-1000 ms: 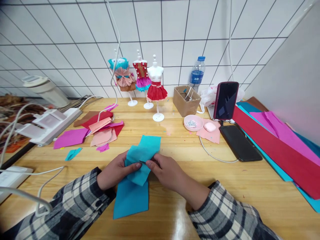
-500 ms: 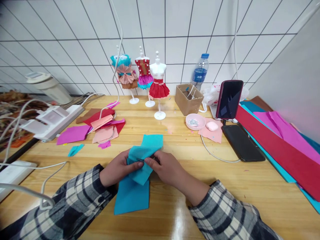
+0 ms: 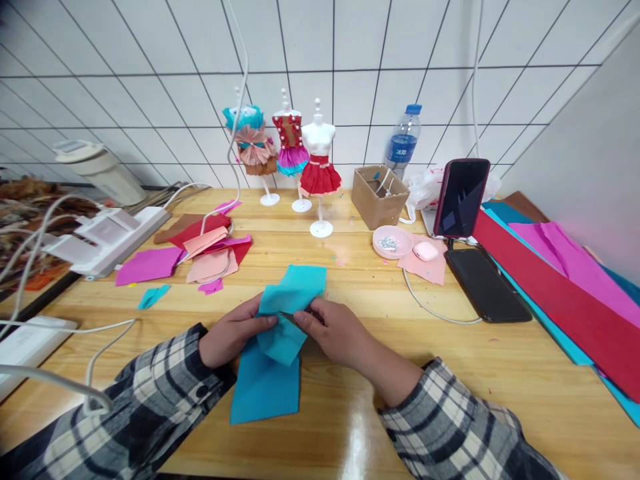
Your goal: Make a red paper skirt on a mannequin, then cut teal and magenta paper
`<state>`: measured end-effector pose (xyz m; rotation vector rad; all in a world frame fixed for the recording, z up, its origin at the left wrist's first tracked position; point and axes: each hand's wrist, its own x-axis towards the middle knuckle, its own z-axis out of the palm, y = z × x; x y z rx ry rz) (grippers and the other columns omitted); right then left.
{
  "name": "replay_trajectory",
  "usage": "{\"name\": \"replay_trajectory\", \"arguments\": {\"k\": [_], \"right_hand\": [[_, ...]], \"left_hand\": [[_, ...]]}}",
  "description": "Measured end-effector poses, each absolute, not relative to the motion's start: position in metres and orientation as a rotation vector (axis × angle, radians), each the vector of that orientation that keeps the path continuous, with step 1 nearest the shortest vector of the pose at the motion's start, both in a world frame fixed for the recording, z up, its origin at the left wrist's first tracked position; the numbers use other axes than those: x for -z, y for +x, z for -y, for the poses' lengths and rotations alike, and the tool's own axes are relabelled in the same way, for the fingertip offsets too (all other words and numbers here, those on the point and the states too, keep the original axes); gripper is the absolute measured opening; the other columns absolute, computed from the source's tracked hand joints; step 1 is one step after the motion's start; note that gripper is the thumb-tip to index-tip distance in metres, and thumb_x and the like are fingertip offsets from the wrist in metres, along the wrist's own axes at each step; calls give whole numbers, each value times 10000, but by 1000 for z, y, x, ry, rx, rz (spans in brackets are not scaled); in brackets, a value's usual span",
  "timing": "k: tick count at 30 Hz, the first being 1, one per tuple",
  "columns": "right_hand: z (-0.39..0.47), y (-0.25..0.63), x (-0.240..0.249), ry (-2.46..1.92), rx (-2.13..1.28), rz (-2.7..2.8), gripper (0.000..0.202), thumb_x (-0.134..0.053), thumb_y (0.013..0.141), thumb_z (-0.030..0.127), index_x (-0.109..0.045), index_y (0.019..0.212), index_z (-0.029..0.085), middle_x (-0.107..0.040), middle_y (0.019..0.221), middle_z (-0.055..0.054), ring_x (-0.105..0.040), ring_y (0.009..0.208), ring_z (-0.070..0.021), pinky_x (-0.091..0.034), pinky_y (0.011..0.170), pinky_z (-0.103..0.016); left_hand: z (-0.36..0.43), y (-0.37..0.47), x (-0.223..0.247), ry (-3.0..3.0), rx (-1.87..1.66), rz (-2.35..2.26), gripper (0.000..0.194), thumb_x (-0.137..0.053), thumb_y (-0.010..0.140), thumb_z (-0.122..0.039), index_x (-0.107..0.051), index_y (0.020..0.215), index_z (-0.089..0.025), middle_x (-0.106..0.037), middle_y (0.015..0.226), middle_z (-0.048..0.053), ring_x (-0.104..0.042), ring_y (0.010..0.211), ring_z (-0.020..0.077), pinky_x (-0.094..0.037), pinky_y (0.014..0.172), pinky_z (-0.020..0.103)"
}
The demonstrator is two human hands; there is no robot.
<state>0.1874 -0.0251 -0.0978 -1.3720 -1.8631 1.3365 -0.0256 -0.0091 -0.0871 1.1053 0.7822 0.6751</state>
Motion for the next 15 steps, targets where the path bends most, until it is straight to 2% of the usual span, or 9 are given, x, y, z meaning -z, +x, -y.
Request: {"name": "replay_trajectory", "arguments": {"k": [6, 15], "right_hand": [[26, 187, 97, -1334, -1330, 1899, 358, -466, 942, 499, -662, 976, 202, -698, 884, -39, -605, 815, -210, -447, 723, -304], [26, 182, 99, -1302, -1299, 1920, 330, -506, 920, 485, -656, 979, 197, -688, 845, -37, -608, 809, -210, -447, 718, -303]], "left_hand": [[9, -25, 91, 1140, -662, -724, 381, -675, 798, -223, -600, 1168, -167, -709, 1079, 63, -629, 981, 234, -481, 862, 339], [8, -23, 92, 1150, -635, -652, 312, -681, 777, -201, -654, 1084, -158, -723, 1055, 52, -645, 899, 207, -480, 865, 344]]}}
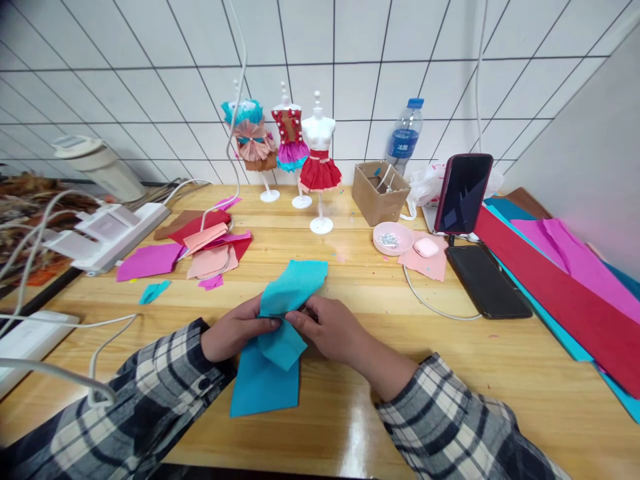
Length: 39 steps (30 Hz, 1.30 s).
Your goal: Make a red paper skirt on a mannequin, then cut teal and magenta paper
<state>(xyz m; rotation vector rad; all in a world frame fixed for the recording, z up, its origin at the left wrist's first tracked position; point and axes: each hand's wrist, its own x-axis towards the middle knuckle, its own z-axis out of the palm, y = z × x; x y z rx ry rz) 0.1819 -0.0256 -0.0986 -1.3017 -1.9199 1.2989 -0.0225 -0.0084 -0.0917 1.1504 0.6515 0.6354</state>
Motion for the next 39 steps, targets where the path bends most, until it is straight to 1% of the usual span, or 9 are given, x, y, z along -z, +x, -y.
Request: {"name": "replay_trajectory", "arguments": {"k": [3, 7, 12, 15, 19, 26, 31, 36, 39], "right_hand": [[25, 182, 99, -1275, -1308, 1913, 320, -506, 917, 483, -643, 953, 196, -665, 812, -31, -590, 779, -200, -434, 699, -296], [23, 184, 99, -1292, -1315, 1834, 307, -497, 913, 481, -597, 884, 192, -601, 754, -7, -532, 702, -165, -397, 644, -273], [22, 184, 97, -1283, -1325, 1820, 298, -483, 911, 467, -539, 807, 194, -546, 712, 12, -489, 665, -144, -358, 609, -261], [22, 185, 97, -1270, -1373, 1846, 333, -452, 923, 486, -580, 852, 186, -591, 735, -6, -526, 690, -156, -371, 621, -265], [22, 187, 98, -1247, -1365, 1901, 408, -439, 925, 523, -636, 863, 171, -645, 822, -34, -561, 750, -174, -399, 685, -285], [23, 189, 97, -1281, -1334, 1965, 448, -447, 919, 557, -635, 789, 173, -604, 719, -7, -521, 662, -148, -382, 615, -261], [26, 186, 94, -1270, -1333, 1965, 398, -474, 924, 518, -675, 875, 178, -678, 843, -32, -584, 757, -178, -421, 674, -274], [28, 184, 94, -1256, -1368, 1942, 364, -502, 919, 495, -679, 960, 181, -692, 861, -35, -603, 798, -195, -441, 697, -281], [28, 183, 94, -1244, -1392, 1932, 368, -502, 921, 498, -680, 983, 182, -694, 860, -35, -605, 810, -197, -445, 704, -281]], "left_hand": [[9, -23, 91, 1164, -624, -670, 374, -696, 778, -251, -633, 1134, -155, -716, 1103, 68, -647, 938, 224, -491, 864, 352], [8, -27, 88, 1350, -656, -821, 460, -673, 820, -349, -587, 1223, -145, -639, 1277, 113, -606, 1097, 287, -475, 931, 398], [4, -35, 87, 1534, -700, -888, 417, -607, 881, -377, -613, 1221, -136, -636, 1282, 116, -555, 1200, 308, -434, 1000, 399], [5, -34, 87, 1398, -694, -784, 385, -588, 894, -360, -617, 1212, -144, -671, 1222, 108, -586, 1162, 296, -475, 947, 389], [9, -32, 88, 1233, -635, -699, 404, -666, 841, -328, -614, 1203, -156, -704, 1148, 93, -646, 1043, 266, -507, 897, 383], [8, -34, 92, 1162, -587, -677, 418, -696, 818, -277, -610, 1211, -161, -698, 1168, 90, -641, 1064, 266, -501, 917, 390], [8, -33, 92, 1190, -585, -623, 391, -696, 818, -249, -633, 1195, -169, -696, 1188, 90, -635, 1087, 268, -488, 937, 393], [8, -32, 90, 1199, -597, -616, 380, -710, 799, -248, -662, 1168, -169, -695, 1199, 94, -614, 1137, 298, -454, 993, 430], [8, -32, 89, 1193, -586, -638, 379, -721, 780, -244, -672, 1147, -158, -704, 1176, 98, -622, 1121, 302, -453, 993, 438]]}}
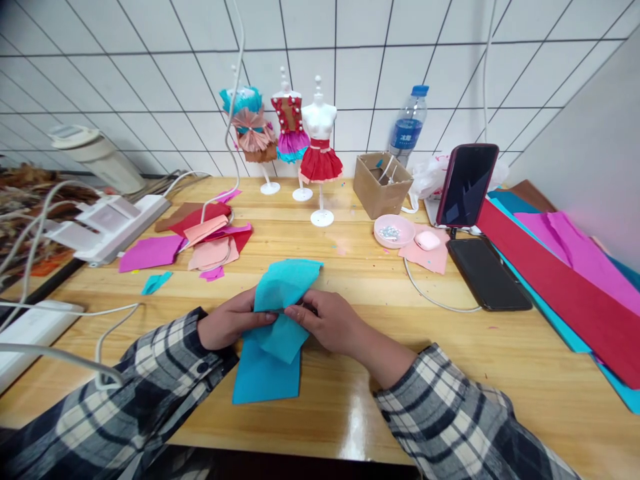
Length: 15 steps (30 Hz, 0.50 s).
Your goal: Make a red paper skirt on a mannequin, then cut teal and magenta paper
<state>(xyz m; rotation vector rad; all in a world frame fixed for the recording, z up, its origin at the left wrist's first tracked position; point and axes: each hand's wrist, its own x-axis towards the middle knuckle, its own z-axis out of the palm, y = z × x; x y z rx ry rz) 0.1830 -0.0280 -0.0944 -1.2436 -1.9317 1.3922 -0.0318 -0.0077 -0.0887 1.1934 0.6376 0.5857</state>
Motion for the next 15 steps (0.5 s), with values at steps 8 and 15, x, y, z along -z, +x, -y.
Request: {"name": "replay_trajectory", "arguments": {"k": [8, 15], "right_hand": [[28, 184, 96, -1219, -1406, 1942, 351, -485, 927, 475, -670, 968, 180, -690, 890, -33, -596, 799, -188, -440, 696, -282], [28, 186, 96, -1197, -1440, 1956, 372, -468, 919, 508, -619, 852, 175, -589, 737, -5, -509, 674, -141, -385, 605, -251]], "left_hand": [[8, -33, 90, 1154, -543, -689, 345, -721, 761, -237, -682, 1090, -142, -733, 1082, 92, -659, 1020, 273, -492, 917, 407], [7, -33, 89, 1176, -532, -703, 396, -722, 752, -233, -668, 1135, -147, -714, 1135, 104, -636, 1074, 292, -472, 949, 429]]}}
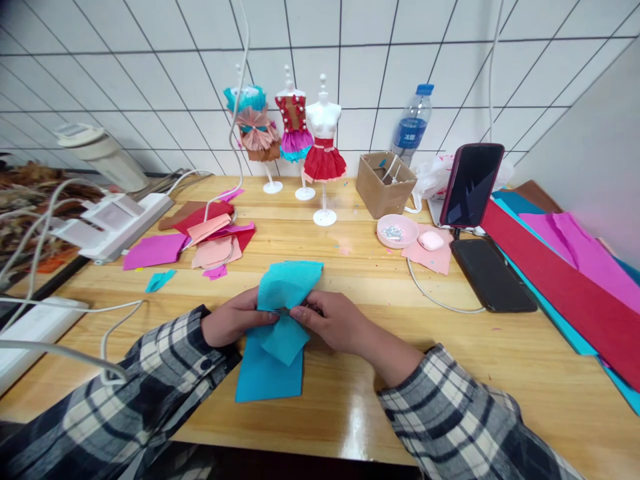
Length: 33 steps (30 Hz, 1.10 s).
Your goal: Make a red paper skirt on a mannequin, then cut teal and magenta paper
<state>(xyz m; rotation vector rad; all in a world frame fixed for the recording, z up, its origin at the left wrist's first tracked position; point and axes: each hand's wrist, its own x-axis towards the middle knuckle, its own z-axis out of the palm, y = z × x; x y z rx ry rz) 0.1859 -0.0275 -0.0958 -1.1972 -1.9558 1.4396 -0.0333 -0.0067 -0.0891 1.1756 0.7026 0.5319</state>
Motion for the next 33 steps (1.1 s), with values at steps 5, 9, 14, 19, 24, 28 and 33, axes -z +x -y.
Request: {"name": "replay_trajectory", "arguments": {"k": [5, 9, 14, 19, 24, 28, 33], "right_hand": [[27, 185, 94, -1177, -1525, 1945, 430, -445, 919, 555, -548, 731, 182, -523, 629, 19, -470, 587, -120, -345, 541, -239], [26, 182, 94, -1157, -1503, 1954, 437, -467, 910, 571, -624, 811, 175, -576, 675, 4, -499, 622, -132, -370, 561, -243], [27, 179, 94, -1131, -1477, 1954, 420, -498, 908, 556, -690, 944, 184, -671, 810, -28, -581, 782, -190, -439, 668, -276], [27, 178, 94, -1144, -1481, 1939, 405, -503, 913, 540, -692, 975, 187, -680, 814, -34, -594, 827, -213, -454, 706, -298], [27, 178, 95, -1143, -1475, 1961, 387, -503, 916, 526, -687, 945, 187, -677, 814, -33, -591, 827, -211, -451, 719, -301], [28, 177, 95, -1169, -1457, 1959, 375, -505, 917, 516, -685, 930, 188, -679, 823, -33, -587, 811, -205, -449, 705, -296], [30, 176, 93, -1185, -1464, 1939, 379, -503, 911, 528, -673, 898, 188, -683, 846, -30, -582, 789, -193, -443, 682, -283]], "left_hand": [[8, -32, 88, 1208, -469, -625, 344, -679, 787, -218, -669, 1123, -145, -738, 1057, 86, -665, 1000, 263, -507, 894, 403], [10, -33, 92, 1273, -443, -686, 339, -675, 768, -185, -683, 1105, -144, -736, 1067, 76, -647, 1036, 276, -502, 917, 412], [10, -32, 91, 1259, -457, -700, 363, -671, 752, -167, -686, 1115, -163, -728, 1106, 65, -642, 1054, 285, -499, 932, 426], [11, -30, 90, 1262, -471, -698, 357, -674, 752, -173, -694, 1108, -159, -735, 1088, 69, -656, 1020, 275, -534, 866, 386], [12, -30, 90, 1254, -479, -696, 343, -682, 740, -173, -704, 1082, -170, -746, 1044, 60, -663, 986, 266, -546, 818, 362], [12, -29, 91, 1240, -484, -684, 339, -688, 733, -174, -706, 1072, -169, -748, 1032, 59, -667, 956, 255, -548, 796, 351], [12, -30, 92, 1237, -484, -697, 340, -686, 736, -178, -705, 1075, -160, -743, 1053, 69, -663, 968, 251, -544, 822, 362]]}}
